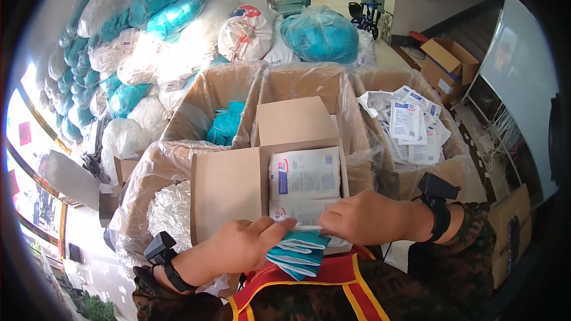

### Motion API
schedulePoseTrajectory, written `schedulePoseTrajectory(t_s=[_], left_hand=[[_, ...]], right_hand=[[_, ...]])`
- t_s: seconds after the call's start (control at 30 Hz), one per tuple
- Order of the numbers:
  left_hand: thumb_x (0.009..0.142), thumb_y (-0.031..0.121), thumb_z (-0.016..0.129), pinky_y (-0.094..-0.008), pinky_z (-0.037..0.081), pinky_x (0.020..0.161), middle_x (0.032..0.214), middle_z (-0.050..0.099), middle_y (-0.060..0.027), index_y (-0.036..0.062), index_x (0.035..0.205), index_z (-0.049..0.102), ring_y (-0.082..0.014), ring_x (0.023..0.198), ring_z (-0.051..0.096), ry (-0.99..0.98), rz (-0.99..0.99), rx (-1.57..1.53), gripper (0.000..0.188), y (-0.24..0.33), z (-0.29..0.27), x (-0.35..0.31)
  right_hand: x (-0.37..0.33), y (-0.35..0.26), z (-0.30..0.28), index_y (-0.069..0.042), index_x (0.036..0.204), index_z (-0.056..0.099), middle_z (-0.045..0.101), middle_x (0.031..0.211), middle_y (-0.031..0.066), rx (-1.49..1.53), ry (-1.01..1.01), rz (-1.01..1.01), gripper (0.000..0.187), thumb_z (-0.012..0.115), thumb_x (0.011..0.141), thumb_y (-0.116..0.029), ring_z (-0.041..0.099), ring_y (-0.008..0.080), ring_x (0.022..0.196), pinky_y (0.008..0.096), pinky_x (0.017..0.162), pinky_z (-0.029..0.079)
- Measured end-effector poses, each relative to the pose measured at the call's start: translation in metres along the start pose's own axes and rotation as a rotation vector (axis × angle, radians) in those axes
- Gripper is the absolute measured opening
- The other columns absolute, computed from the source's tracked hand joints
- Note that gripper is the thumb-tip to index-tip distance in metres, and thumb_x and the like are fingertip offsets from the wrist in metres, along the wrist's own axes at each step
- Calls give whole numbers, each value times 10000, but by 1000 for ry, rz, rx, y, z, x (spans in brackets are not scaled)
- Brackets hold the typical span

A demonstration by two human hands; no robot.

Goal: Sorting and placing masks into smaller packages or boxes.

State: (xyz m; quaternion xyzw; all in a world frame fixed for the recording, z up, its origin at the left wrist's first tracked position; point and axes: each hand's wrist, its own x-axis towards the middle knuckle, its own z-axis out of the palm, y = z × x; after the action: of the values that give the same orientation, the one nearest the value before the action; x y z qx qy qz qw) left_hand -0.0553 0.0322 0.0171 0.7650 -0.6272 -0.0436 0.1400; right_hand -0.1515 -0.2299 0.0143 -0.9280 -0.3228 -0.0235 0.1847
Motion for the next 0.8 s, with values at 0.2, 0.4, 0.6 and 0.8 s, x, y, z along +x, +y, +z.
schedulePoseTrajectory(t_s=[0.2, 0.4, 0.6, 0.8], left_hand=[[692, 245, 690, -353, 549, 609, 860, 630, -88, 86, 1105, 582, -284, 688, 660, 76, 26, 34, 456, -16, 3, -23], [718, 333, 676, -345, 527, 540, 799, 624, -72, 82, 996, 600, -255, 647, 653, 170, -14, 98, 382, -26, 6, -46], [761, 413, 655, -339, 489, 492, 770, 612, -82, 65, 956, 611, -249, 569, 612, 247, 60, 139, 402, -42, 16, -49], [758, 410, 668, -331, 472, 469, 749, 605, -77, 62, 944, 607, -239, 543, 603, 275, 38, 101, 399, -49, 20, -46]], right_hand=[[-18, -17, -12, -38, 828, 496, 582, 690, 124, 96, -138, 44, 149, 552, 898, -157, 642, 298, 668, 376, 545, 512], [-51, -26, -21, -47, 797, 482, 544, 649, 96, 219, -35, 24, 174, 557, 899, -166, 607, 277, 578, 364, 467, 475], [-67, -38, -44, -63, 779, 504, 521, 642, 71, 120, -190, 186, 195, 651, 836, -179, 594, 234, 571, 354, 463, 458], [-73, -43, -46, -76, 798, 529, 516, 663, 56, -8, -153, 258, 212, 714, 769, -176, 568, 239, 570, 351, 489, 445]])
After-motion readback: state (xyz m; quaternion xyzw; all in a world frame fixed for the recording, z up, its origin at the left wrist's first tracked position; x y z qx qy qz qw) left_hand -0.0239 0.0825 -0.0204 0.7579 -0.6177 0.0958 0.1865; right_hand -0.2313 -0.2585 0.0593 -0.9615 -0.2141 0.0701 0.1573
